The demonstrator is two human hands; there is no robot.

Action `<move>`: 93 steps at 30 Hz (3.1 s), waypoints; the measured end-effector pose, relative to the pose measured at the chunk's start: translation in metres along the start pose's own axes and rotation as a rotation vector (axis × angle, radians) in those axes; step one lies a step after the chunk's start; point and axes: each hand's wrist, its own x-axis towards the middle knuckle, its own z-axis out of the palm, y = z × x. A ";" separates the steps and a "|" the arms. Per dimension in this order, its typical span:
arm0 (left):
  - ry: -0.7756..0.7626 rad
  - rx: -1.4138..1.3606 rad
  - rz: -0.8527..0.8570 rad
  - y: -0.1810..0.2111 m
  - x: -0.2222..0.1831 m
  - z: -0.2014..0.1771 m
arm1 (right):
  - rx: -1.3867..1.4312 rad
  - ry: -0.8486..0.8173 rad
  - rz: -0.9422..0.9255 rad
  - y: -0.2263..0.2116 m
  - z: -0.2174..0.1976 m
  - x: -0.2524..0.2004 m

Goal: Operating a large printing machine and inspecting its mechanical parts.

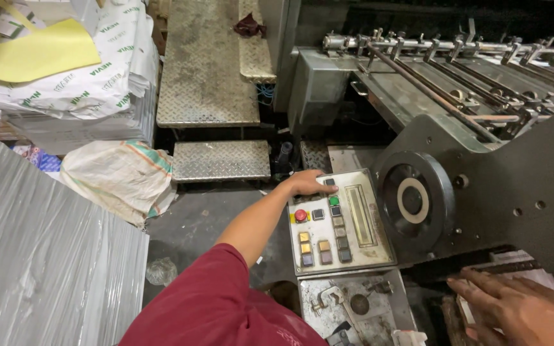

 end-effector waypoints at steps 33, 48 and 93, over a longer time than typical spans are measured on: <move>-0.100 0.073 -0.068 0.001 0.002 0.000 | 0.225 -0.073 -0.084 -0.011 -0.028 -0.017; -0.037 0.230 0.014 0.023 -0.014 -0.011 | 0.149 -0.170 0.132 -0.033 -0.027 -0.028; 0.018 0.202 -0.004 0.017 -0.014 -0.004 | 0.163 0.109 0.081 -0.023 -0.006 -0.039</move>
